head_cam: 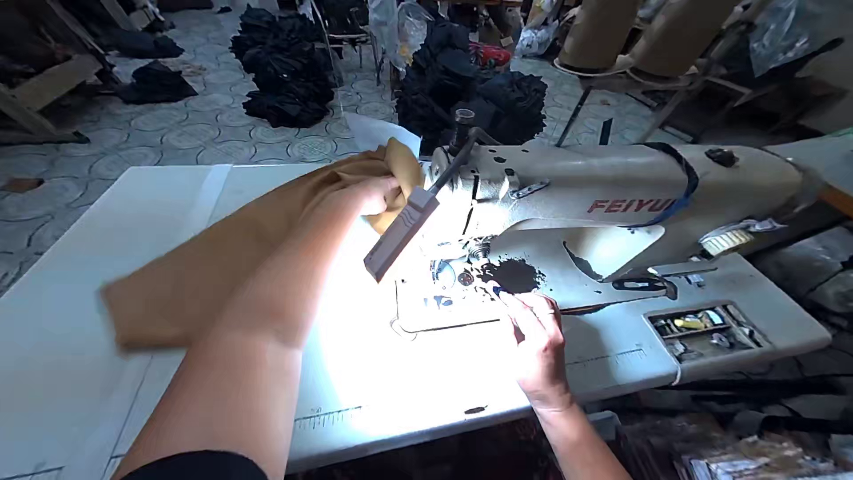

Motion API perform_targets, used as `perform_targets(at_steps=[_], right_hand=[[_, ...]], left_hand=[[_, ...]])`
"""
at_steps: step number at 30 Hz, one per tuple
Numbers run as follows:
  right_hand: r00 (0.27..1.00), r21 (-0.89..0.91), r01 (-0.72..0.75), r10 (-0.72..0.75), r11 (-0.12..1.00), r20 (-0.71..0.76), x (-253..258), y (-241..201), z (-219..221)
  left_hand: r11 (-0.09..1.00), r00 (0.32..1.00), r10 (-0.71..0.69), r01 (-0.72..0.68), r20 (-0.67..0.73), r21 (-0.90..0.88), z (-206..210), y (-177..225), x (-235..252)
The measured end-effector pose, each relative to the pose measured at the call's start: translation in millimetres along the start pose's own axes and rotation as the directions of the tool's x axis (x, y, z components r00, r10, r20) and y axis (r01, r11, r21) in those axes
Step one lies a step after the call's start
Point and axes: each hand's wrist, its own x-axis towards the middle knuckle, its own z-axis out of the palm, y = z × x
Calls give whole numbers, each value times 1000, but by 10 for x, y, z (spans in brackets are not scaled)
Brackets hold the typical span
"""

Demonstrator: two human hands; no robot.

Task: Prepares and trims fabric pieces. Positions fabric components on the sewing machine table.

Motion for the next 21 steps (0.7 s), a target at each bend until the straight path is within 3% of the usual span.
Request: perform_targets(at_steps=[2, 4, 7, 10, 11, 13, 14, 15, 16, 18, 21], right_hand=[[1000, 18, -13, 13, 1000, -13, 5, -17, -12], [999, 38, -33, 34, 999, -26, -1, -29, -18], [997, 70, -70, 71, 995, -2, -12, -48, -25], [996, 113, -87, 85, 990, 24, 0, -69, -60], [997, 151, -79, 81, 985, -7, 21, -73, -72], [988, 250, -40, 76, 967, -134, 58, -33, -70], [980, 304, -37, 94, 952, -177, 58, -9, -100], [975, 346, -48, 120, 937, -189, 39, 9, -174], [973, 384, -61, 141, 921, -183, -5, 16, -292], [983, 396, -79, 138, 915, -122, -134, 62, -648], [979, 210, -183, 159, 960, 126, -545, 260, -1348]], left_hand=[[996, 1000, 4, -6, -16, -88, -164, 294, -293], [998, 997, -34, 31, -63, -50, -132, 317, -563], [997, 995, -74, 72, 72, 19, 59, 90, -1124], [996, 987, 71, -77, 145, 42, 308, 702, -1671], [981, 980, 194, -195, 53, 21, 486, 932, -1700], [897, 898, 398, -424, -188, -125, 929, 1300, -1533], [836, 827, 503, -539, -252, -101, 1110, 1396, -1347], [788, 770, 594, -615, -232, -23, 1228, 1455, -1162], [750, 733, 654, -661, -187, 36, 1340, 1487, -1005], [733, 724, 678, -677, -126, 58, 1470, 1525, -822], [740, 713, 663, -670, -226, 60, 1510, 1496, -839]])
